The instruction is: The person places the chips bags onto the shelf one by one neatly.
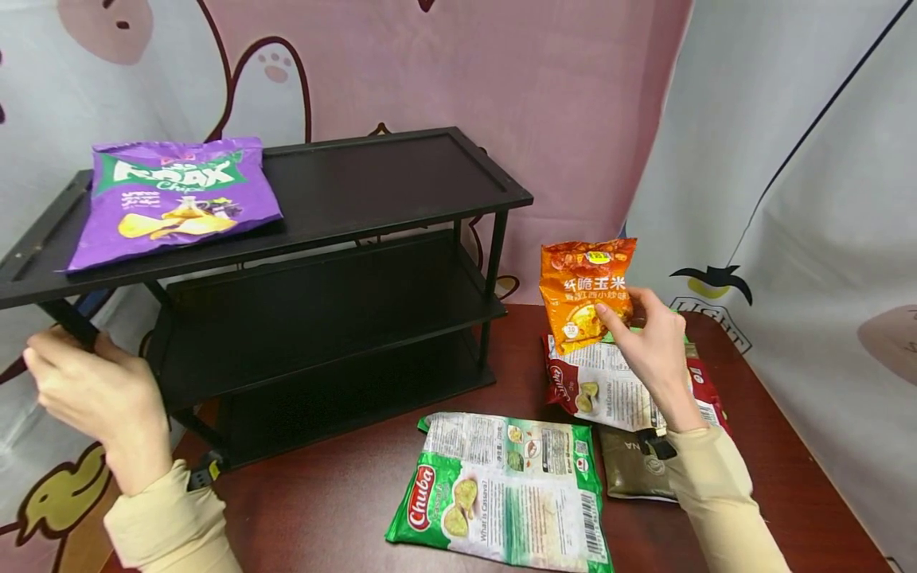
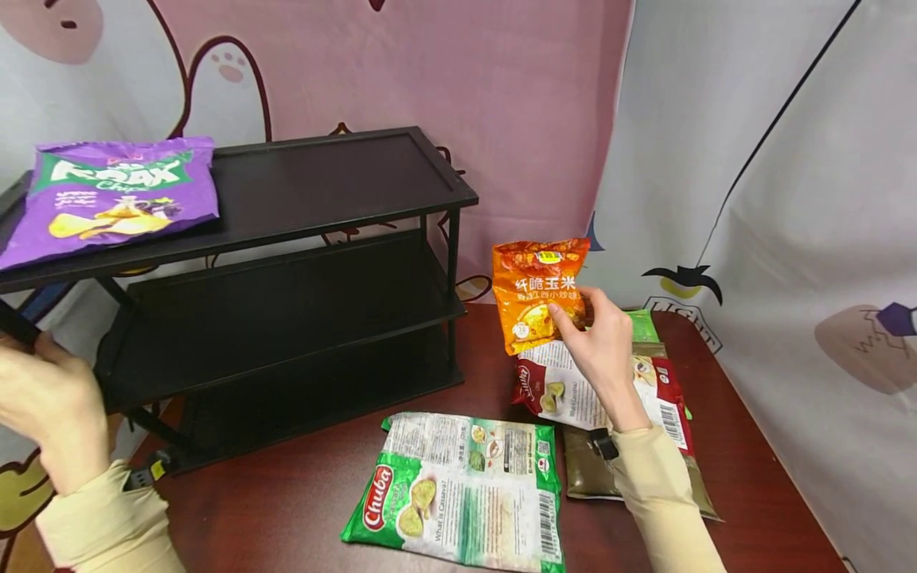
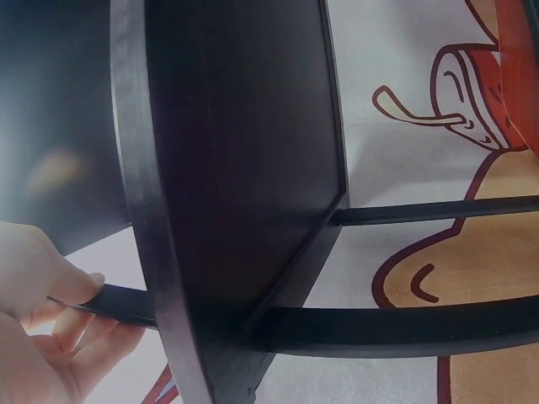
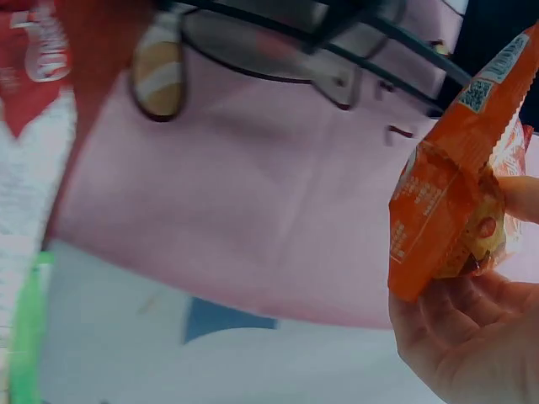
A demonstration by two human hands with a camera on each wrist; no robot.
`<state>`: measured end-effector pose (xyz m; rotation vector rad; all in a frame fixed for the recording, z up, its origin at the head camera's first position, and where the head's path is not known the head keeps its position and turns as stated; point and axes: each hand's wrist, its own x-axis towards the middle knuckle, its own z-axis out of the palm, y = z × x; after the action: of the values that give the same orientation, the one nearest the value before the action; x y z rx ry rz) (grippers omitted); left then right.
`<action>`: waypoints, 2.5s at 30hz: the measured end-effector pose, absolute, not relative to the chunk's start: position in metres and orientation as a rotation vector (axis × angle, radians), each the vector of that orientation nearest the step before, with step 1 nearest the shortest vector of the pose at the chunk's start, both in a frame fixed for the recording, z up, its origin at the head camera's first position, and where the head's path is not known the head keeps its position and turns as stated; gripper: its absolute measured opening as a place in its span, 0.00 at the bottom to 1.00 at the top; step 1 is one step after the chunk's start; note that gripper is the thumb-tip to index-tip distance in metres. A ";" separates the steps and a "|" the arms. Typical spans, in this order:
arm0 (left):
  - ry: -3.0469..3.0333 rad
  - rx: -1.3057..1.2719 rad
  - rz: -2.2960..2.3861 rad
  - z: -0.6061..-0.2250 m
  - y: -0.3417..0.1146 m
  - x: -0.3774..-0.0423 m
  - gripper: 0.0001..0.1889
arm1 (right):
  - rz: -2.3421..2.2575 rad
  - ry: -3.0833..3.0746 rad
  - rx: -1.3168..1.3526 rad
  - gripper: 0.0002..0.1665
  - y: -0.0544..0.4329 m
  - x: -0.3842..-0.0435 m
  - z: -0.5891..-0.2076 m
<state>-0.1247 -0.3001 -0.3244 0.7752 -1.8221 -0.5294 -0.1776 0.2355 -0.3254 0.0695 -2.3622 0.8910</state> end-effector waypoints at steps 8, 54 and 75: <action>-1.824 0.770 -0.534 -0.325 -0.301 -0.125 0.20 | 1.090 -2.133 0.055 0.23 0.213 -0.175 -0.282; -1.824 0.757 -0.524 -0.326 -0.301 -0.124 0.21 | 0.711 -2.236 0.144 0.22 0.054 -0.219 -0.188; -1.815 0.764 -0.528 -0.325 -0.301 -0.124 0.21 | 0.402 -1.911 0.744 0.19 0.069 -0.207 -0.217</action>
<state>-0.1244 -0.3013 -0.3252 0.7640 -1.8146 -0.5279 -0.2074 0.0687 -0.2173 0.7445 -1.9115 0.4020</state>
